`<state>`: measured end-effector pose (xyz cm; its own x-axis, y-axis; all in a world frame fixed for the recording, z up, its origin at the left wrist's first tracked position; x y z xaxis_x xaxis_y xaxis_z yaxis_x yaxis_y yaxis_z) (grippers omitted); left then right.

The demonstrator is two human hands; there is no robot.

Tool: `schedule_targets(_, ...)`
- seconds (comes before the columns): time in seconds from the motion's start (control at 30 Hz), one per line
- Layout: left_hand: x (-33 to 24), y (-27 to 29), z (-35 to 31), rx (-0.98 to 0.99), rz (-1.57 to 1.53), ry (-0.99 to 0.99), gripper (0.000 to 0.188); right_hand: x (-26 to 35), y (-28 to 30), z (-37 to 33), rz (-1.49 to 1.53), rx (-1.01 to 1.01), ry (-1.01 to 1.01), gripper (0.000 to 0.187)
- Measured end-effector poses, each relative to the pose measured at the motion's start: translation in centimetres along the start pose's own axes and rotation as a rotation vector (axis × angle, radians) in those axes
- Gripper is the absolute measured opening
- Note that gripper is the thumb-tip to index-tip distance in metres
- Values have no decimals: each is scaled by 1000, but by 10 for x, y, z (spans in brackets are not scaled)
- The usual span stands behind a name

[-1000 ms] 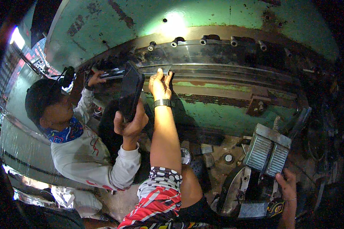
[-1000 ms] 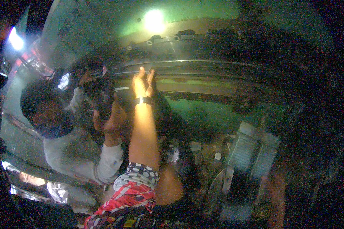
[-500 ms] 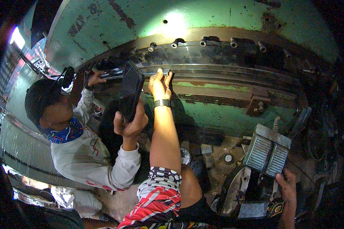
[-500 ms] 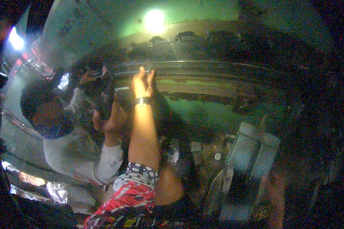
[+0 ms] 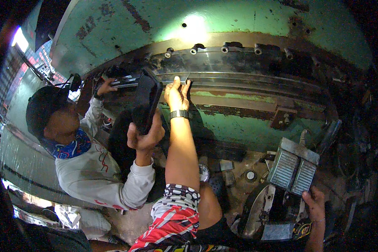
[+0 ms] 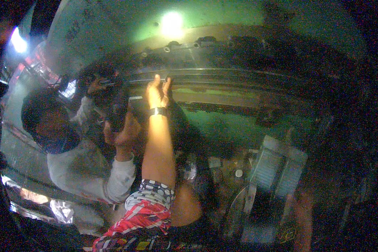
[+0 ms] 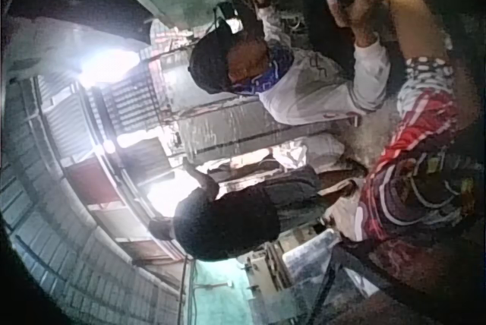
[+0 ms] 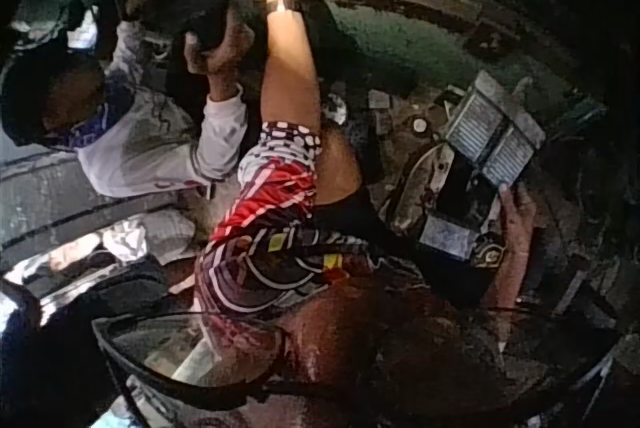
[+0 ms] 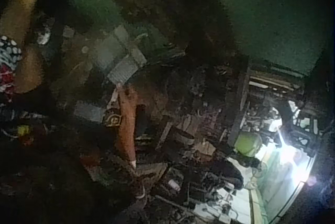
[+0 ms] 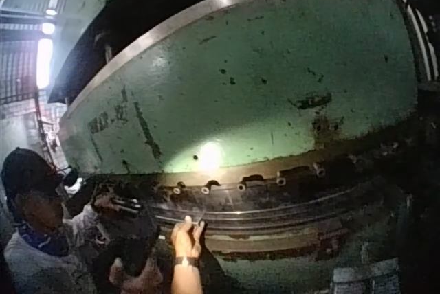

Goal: The person fits a long metal bar into a slot on a large green machine, then uses a hammer to tap it into place. Another person assists by holding a smartphone for illumination.

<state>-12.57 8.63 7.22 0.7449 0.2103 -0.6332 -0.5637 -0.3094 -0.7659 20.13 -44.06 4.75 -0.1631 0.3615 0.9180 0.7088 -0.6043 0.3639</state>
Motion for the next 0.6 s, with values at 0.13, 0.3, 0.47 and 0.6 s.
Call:
schedule_targets(0.13, -6, 1, -1, -3, 24, -5, 26, -9, 2, 3, -46, -94, -89, 44)
schedule_targets(0.3, -6, -1, -13, 16, 7, 70, 9, -31, 11, -7, 78, -226, -221, 55)
schedule_targets(0.47, -1, 2, -3, 13, -30, 74, 21, -33, 12, 9, 98, 68, -81, 59)
schedule_targets(0.6, 3, -5, -14, 30, -35, 53, 17, -71, 25, 14, 126, -120, -121, 50)
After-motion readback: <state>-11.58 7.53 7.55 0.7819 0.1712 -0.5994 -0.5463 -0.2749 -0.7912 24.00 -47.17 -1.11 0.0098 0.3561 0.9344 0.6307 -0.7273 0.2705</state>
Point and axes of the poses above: each hand's wrist, its own z-axis towards the middle knuckle, its own y-axis out of the back of the hand, x = y × z, the point moved 3 cm from there along z, towards the middle knuckle, and after that the axes turned 13 degrees about -x, right-handed, at the moved point
